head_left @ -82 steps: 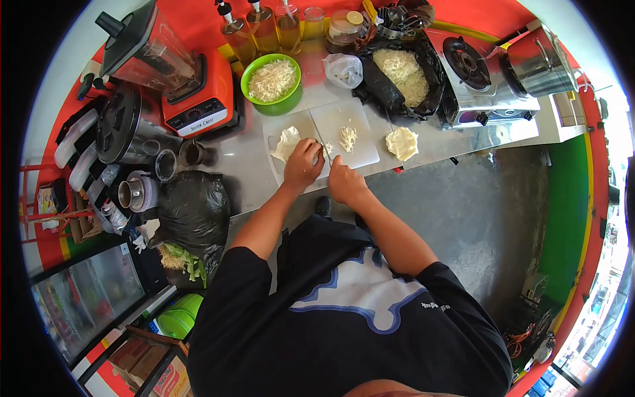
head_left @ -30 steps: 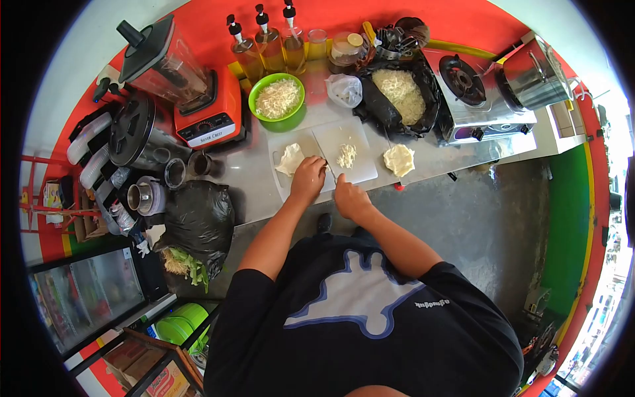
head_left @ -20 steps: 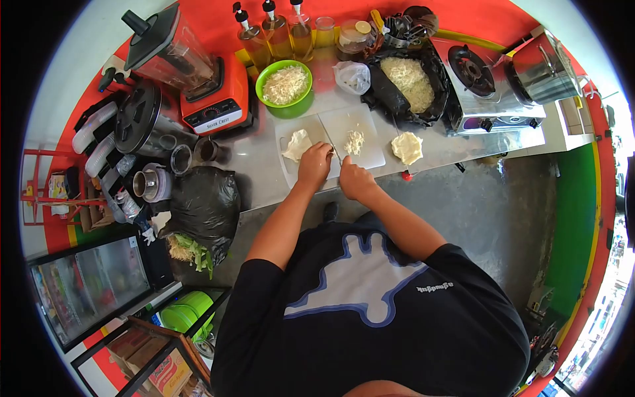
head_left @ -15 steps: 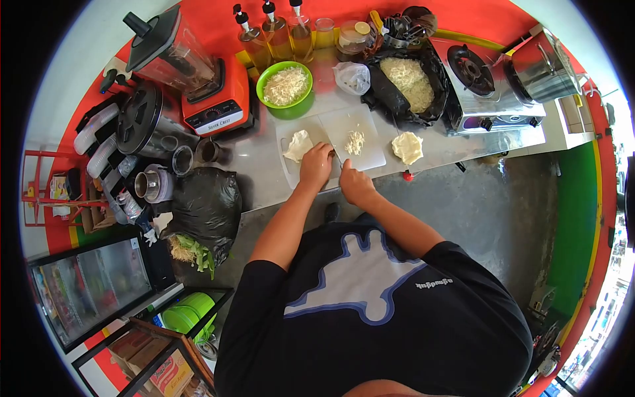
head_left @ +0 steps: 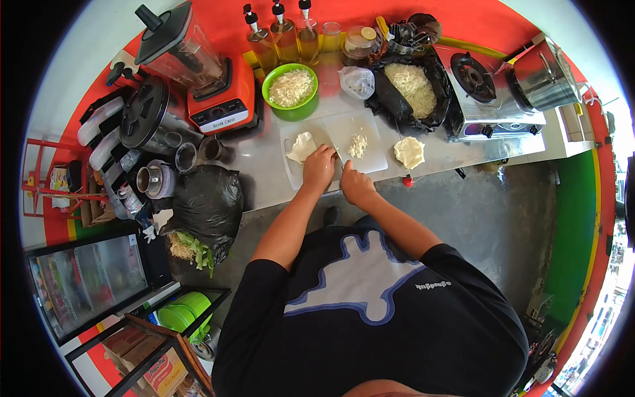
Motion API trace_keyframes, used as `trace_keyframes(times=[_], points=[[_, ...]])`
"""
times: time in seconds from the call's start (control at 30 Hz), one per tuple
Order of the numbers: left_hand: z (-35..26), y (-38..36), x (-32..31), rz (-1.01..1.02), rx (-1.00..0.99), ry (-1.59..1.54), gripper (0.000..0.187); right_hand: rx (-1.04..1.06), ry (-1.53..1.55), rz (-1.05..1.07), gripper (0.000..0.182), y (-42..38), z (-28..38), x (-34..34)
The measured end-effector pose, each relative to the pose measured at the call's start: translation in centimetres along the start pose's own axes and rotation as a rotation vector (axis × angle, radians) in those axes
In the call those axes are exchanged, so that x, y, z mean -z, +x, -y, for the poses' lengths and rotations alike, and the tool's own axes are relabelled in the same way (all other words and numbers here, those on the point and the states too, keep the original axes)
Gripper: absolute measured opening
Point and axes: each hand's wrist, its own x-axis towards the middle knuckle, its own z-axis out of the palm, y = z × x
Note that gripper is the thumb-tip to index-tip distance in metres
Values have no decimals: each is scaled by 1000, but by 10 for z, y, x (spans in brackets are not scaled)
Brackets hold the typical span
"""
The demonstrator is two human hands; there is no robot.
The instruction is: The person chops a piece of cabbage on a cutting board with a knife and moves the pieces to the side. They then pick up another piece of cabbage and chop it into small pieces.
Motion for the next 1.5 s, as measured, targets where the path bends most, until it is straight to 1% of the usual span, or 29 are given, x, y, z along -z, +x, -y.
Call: trace_keyframes(times=[0.17, 0.3, 0.4, 0.5, 0.63, 0.73, 0.8, 0.87, 1.0, 1.07, 1.2, 1.33, 1.43, 1.5], points=[[1, 3, 2, 20, -11, 30, 5, 15, -18, 13, 30, 4, 0, 11], [1, 0, 0, 25, 1, 49, 6, 17, -30, -5, 32, -8, -1, -1], [2, -1, 1, 38, 28, 9, 11, 17, -48, -6, 31, 1, 0, -5], [2, -4, 6, 15, -19, -7, 8, 13, -35, 2, 32, 10, 1, -1], [1, -3, 9, 48, 11, -24, 9, -21, -22, 32, 32, 0, 5, 8], [2, -5, 5, 14, 27, -62, 10, -43, -11, 33, 31, -10, 6, 2], [3, -6, 3, -29, -1, -106, 8, -26, -27, 22, 31, -8, 4, -2], [3, -8, 2, -35, -11, -98, 7, -10, -42, 17, 30, -5, 3, -7], [5, -13, 0, -50, -66, -38, 6, -29, -64, 27, 33, 2, 8, 7], [8, -13, -2, -57, -65, -38, 6, -25, -83, 38, 33, -3, 11, 12], [9, -12, -3, -48, -35, -50, 4, -18, -60, 25, 33, -15, 9, -1], [7, -12, 1, -62, -12, -73, 4, -5, -45, 6, 31, -1, 8, -4], [10, -13, 0, -3, 18, -77, 4, -3, -39, 2, 32, 4, 8, 2], [12, -10, 1, -35, -20, -47, 5, -14, -40, 8, 32, -2, 8, 4]])
